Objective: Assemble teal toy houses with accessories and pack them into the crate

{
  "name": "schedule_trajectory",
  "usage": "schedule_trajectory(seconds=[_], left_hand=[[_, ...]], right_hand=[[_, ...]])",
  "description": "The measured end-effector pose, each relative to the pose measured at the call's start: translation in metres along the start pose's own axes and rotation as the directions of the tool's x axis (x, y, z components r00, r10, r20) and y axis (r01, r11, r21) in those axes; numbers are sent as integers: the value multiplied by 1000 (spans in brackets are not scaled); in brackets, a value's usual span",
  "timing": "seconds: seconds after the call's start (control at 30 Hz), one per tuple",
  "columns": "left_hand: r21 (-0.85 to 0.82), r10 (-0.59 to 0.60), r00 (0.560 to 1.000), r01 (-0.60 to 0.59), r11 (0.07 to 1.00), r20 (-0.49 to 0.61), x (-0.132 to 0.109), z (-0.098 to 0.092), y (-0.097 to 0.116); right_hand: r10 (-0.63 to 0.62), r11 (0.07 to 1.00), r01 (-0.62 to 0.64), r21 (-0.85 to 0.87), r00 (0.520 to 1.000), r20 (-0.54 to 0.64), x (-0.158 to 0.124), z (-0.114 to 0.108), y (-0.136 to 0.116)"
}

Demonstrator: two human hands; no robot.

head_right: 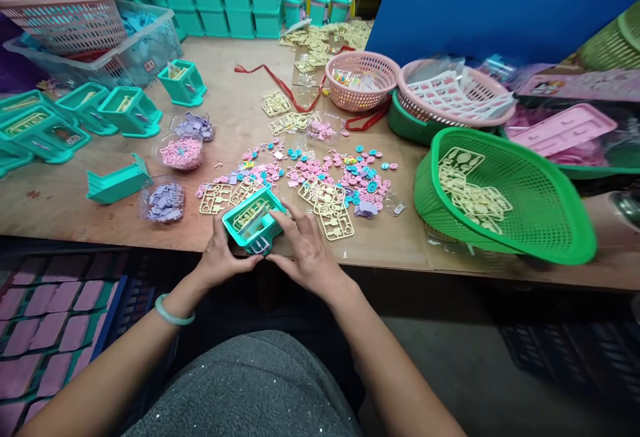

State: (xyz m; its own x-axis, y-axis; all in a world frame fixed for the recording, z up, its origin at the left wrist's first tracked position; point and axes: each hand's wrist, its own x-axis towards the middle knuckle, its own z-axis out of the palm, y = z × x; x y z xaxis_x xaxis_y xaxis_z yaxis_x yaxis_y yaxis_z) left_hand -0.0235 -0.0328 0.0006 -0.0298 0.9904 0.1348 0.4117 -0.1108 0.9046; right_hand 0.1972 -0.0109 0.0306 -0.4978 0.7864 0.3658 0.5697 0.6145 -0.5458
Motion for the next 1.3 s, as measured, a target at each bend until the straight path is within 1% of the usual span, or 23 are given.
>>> schedule_trajectory(seconds=[0.07,0.1,0.17,0.23,0.3,0.37,0.43,0.53,0.63,0.67,0.73,0.8,0.87,0.93,1.03,1.2,1.3], left_hand=[[79,40,999,-41,996,20,-1,0,-4],[112,63,998,-65,992,26,-2,0,-6],[161,123,992,-127,979,36,-4,0,-10],[195,185,982,-188,963,34,-6,1,-12],[224,215,976,-213,951,15,-9,4,-13],[239,215,977,-207,949,-9,-11,5,-12],[231,208,978,-201,952,-7,-12,5,-12],[179,210,976,-216,960,56,-10,-1,-13],[125,214,971,-227,966,109,-7,-9,-14],[113,216,970,-228,967,112,-7,-10,-14],[99,223,969,-234,967,108,-6,-12,-13],[92,233,966,-244,965,109,-5,-12,-13],[85,243,964,-253,964,113,-5,-12,-12],[77,249,961,-259,963,117,-4,-12,-12],[86,256,961,-266,960,108,-4,-12,-13],[76,259,960,-268,961,111,-3,-13,-13],[68,246,963,-254,965,114,-3,-13,-13]], right_hand=[[-90,995,94,-40,991,97,9,-3,10],[-127,990,134,-49,985,118,12,-3,14],[-177,981,185,-58,977,115,17,0,19],[-195,977,201,-64,977,91,17,2,20],[-196,978,201,-61,977,79,14,3,19],[-196,979,200,-42,977,89,12,2,18],[-202,979,205,-10,973,112,12,1,19],[-209,978,209,17,971,117,13,0,22],[-216,976,217,5,973,81,12,3,23],[-224,974,225,-9,973,61,10,4,22],[-249,967,247,-62,968,-24,5,7,20],[-285,956,271,-116,950,-129,-3,10,17],[-316,947,301,-109,932,-175,-11,13,16],[-336,941,336,-30,931,-144,-16,15,15],[-363,924,371,93,927,-92,-15,16,16],[-395,906,402,129,915,-74,-14,22,19],[-356,919,362,156,932,-64,-21,28,20]])
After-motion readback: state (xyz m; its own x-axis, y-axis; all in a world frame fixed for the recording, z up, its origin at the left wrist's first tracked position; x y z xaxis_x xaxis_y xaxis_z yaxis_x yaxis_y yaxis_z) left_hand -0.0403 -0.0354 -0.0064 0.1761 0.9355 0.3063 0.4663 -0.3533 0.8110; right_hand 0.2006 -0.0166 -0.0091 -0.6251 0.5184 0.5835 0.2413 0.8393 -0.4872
